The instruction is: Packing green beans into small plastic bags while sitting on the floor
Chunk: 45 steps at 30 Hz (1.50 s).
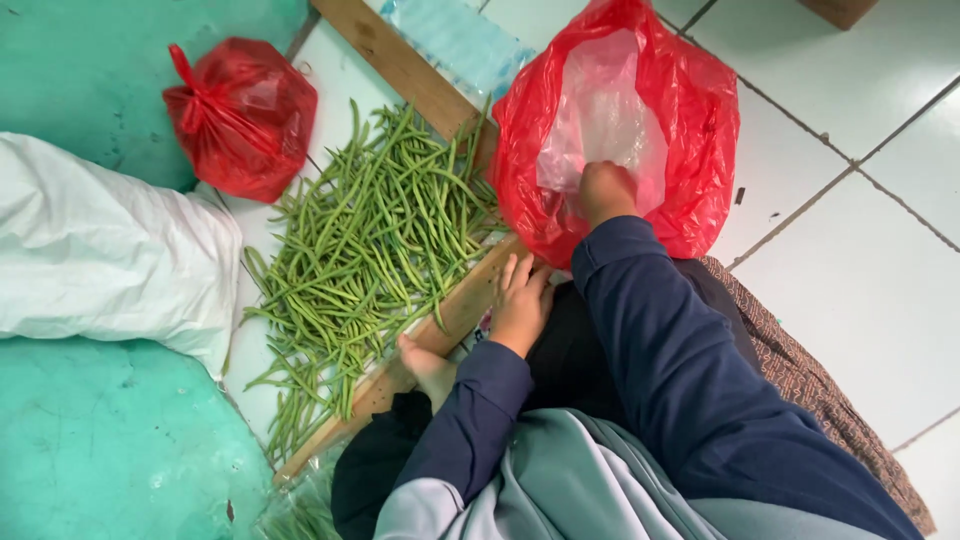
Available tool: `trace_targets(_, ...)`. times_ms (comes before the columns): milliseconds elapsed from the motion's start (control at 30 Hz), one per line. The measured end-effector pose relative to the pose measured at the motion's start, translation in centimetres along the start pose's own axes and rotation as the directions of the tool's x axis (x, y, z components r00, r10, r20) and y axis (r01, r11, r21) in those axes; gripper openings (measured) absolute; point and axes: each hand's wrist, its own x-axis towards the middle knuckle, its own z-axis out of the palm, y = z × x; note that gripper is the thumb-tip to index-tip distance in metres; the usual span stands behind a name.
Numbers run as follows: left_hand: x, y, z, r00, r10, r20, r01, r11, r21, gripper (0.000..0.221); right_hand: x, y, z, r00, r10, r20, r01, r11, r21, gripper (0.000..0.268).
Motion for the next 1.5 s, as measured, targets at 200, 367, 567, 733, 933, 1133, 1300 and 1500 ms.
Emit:
trace_targets(200, -5.4, -2.1, 0.6, 0.978, 0.127, -0.163, -0.135, 0.990, -0.041, 0.025, -0.6, -1.9, -4.8, 0.999, 0.034, 0.012, -0.034, 0.999, -0.021, 0.031)
trace_targets(367, -6.7, -2.2, -0.5, 0.985, 0.104, -0.138, -0.119, 0.987, -0.107, 0.029, -0.8, -1.4, -2.7, 0.996, 0.038, 0.083, -0.041, 0.999, 0.033, 0.039)
trace_targets(567, -0.7, 0.1, -1.6, 0.966, 0.208, -0.154, -0.230, 0.962, -0.146, 0.034, -1.5, -1.8, -4.7, 0.996, 0.015, 0.092, -0.025, 0.994, 0.104, 0.040)
trace_targets(733, 5.1, 1.3, -1.6, 0.906, 0.374, -0.199, -0.393, 0.917, -0.067, 0.034, -1.8, -1.9, -6.9, 0.995, 0.083, 0.053, -0.091, 0.980, 0.175, 0.039)
trace_targets(933, 11.7, 1.1, -1.7, 0.917, 0.384, -0.105, -0.369, 0.920, 0.135, 0.026, 0.0, -2.7, -9.2, 0.998, 0.056, 0.007, -0.057, 0.982, 0.181, 0.037)
trace_targets(1133, 11.7, 0.5, 0.5, 0.972, 0.192, 0.133, -0.215, 0.957, 0.195, 0.049, 0.8, -3.0, -10.2, 0.997, 0.075, 0.020, -0.077, 0.982, 0.174, 0.054)
trace_targets(1300, 10.4, -1.5, 3.2, 0.986, 0.123, 0.115, -0.138, 0.980, 0.143, 0.079, 1.9, -1.9, -6.2, 0.994, 0.103, -0.030, -0.105, 0.993, -0.059, 0.079)
trace_targets(1500, 11.1, -0.8, 0.0, 0.978, 0.114, 0.176, -0.125, 0.991, 0.054, 0.068, 2.9, -0.1, -3.2, 0.981, -0.040, -0.190, 0.018, 0.993, -0.117, 0.034)
